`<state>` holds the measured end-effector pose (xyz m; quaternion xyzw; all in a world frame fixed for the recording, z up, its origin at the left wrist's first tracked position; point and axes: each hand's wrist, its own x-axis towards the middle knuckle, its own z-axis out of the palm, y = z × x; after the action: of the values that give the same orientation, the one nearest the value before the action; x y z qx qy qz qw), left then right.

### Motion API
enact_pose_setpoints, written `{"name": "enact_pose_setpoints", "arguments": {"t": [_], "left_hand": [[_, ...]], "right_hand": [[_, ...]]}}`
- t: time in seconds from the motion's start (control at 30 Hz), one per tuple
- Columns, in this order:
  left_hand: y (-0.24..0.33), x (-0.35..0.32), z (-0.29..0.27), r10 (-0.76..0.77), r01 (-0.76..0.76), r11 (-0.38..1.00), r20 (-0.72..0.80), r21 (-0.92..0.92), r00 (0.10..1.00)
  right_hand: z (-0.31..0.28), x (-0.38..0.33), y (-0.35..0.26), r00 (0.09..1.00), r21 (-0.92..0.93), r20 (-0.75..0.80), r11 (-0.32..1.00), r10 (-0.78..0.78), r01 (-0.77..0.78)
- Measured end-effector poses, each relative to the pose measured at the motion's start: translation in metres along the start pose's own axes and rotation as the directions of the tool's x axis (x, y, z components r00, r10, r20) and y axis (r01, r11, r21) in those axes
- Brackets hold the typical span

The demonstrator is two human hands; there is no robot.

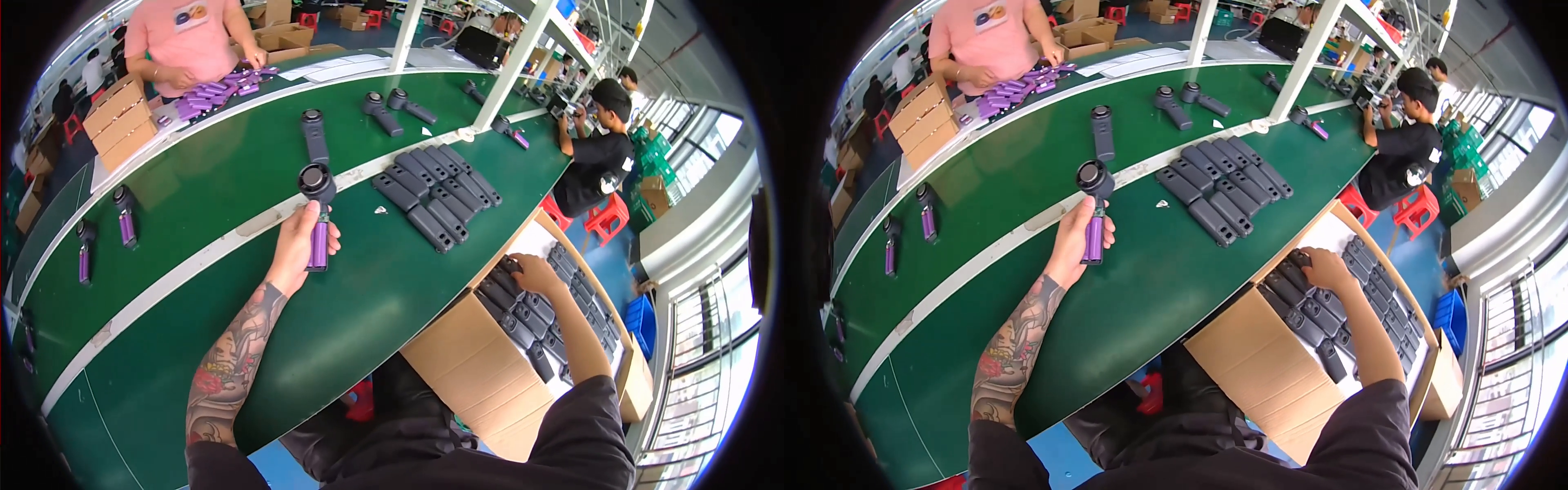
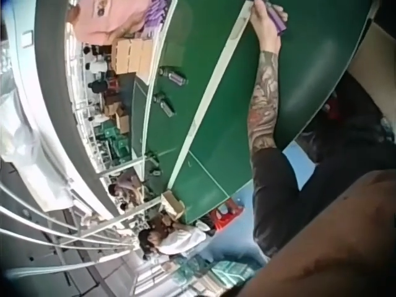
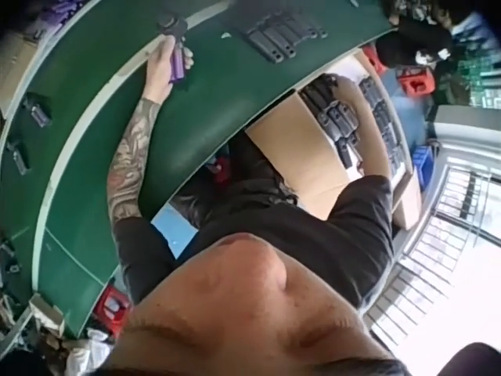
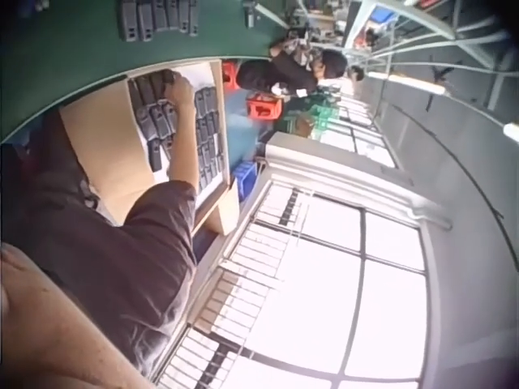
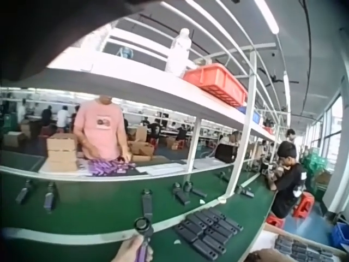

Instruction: Assembling and packing handheld electronic measuring devices on a production line.

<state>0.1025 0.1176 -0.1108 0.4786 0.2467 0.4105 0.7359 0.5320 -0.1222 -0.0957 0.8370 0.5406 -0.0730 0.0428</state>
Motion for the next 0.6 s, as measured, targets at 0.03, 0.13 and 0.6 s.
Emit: {"name": "enact_pose_setpoints", "arguments": {"t": [0.03,0.13,0.6], "left_hand": [[0.000,0.002,0.001,-0.016,0.016,1.000,0.024,0.004,1.000],[-0.001,0.005,0.001,-0.015,0.015,1.000,0.042,0.004,0.999],[-0.019,0.002,-0.013,0.043,-0.057,0.924,-0.045,-0.379,0.998]], "right_hand": [[-0.001,-0.003,0.002,1.000,-0.025,-0.009,0.999,-0.025,0.025],[-0.014,-0.002,-0.002,1.000,-0.109,-0.021,0.994,-0.005,0.003],[-0.068,0.006,-0.214,0.887,0.616,-0.450,0.683,-0.102,0.391]]}}
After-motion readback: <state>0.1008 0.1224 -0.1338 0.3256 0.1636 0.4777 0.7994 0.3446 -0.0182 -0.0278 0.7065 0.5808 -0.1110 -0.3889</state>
